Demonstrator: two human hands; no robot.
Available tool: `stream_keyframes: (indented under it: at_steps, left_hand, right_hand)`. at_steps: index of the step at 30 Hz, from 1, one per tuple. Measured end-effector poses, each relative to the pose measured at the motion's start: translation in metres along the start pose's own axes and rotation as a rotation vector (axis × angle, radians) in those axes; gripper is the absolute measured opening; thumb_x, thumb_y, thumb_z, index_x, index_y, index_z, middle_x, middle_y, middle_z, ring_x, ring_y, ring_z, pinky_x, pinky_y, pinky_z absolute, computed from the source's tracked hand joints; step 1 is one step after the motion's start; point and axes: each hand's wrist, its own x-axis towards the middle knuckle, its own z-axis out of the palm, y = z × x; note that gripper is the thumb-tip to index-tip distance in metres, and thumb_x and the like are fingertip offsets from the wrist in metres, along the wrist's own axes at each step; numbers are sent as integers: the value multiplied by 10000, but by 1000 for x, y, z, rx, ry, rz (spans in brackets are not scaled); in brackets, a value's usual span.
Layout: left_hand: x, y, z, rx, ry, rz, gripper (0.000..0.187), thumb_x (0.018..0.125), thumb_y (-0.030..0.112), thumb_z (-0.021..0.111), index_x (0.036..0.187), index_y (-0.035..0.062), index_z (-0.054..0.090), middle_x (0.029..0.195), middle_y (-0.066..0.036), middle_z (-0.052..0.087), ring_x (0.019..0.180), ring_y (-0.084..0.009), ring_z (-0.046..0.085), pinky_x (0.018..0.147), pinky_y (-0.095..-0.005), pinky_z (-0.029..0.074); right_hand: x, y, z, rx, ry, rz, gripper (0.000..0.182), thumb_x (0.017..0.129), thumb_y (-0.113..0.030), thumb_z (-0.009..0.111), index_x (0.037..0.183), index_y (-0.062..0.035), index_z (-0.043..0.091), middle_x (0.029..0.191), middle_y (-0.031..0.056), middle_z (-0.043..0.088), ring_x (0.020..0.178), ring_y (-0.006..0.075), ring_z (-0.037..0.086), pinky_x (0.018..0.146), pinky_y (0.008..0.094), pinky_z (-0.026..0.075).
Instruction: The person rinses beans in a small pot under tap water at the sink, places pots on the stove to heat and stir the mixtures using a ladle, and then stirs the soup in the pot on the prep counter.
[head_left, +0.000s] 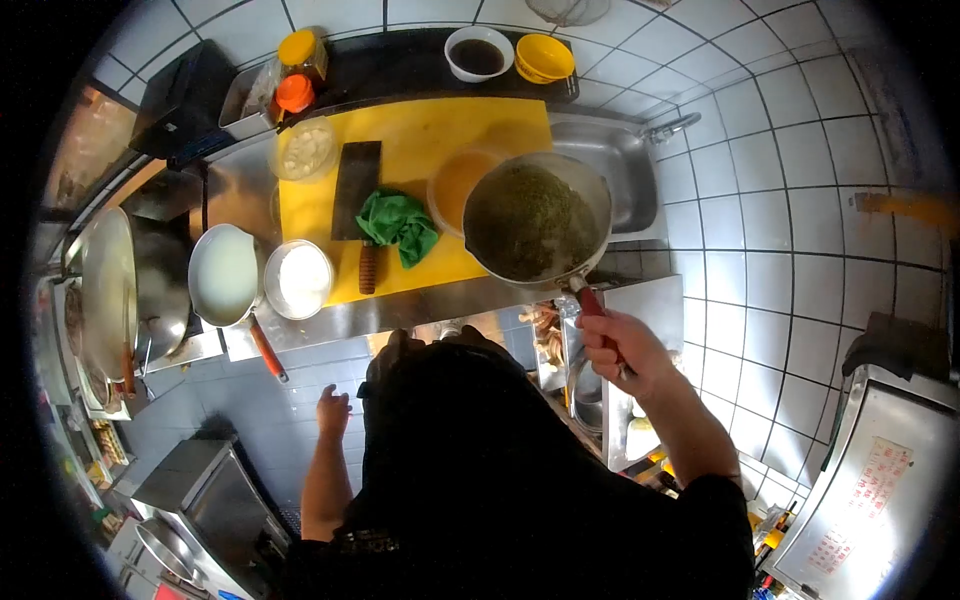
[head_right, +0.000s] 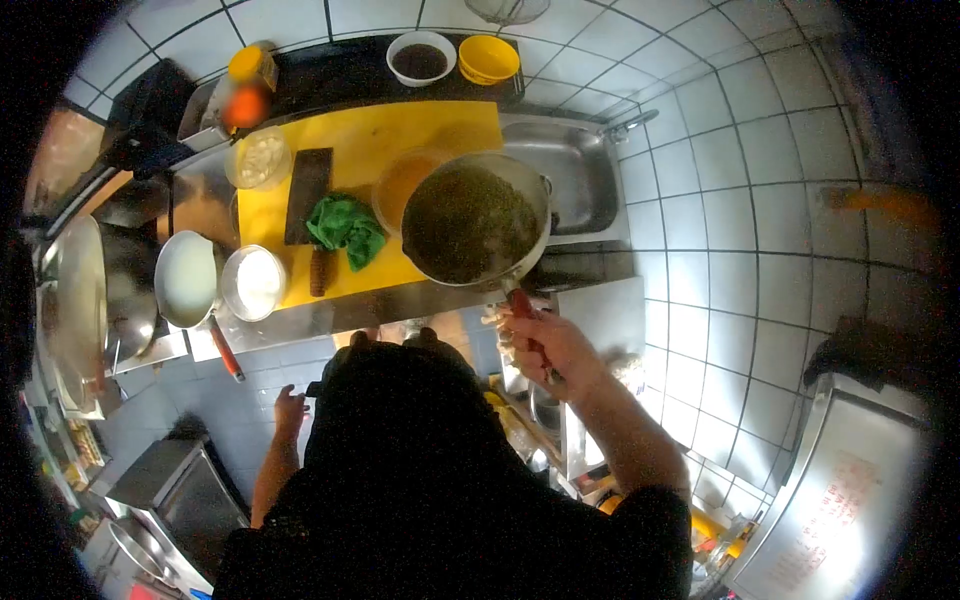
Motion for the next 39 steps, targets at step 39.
stream_keyframes:
  at_steps: [39]
  left_hand:
    - [-19, 33, 34, 119, -18, 153, 422, 864, 99, 627, 1260, -15, 535, 833, -158, 688, 649, -187, 671, 519, -320, 558]
  right_hand:
    - [58, 35, -1, -25, -61, -383, 137, 931, -132, 563, 851, -72, 471, 637, 8, 470, 444, 84, 423, 394, 230, 333]
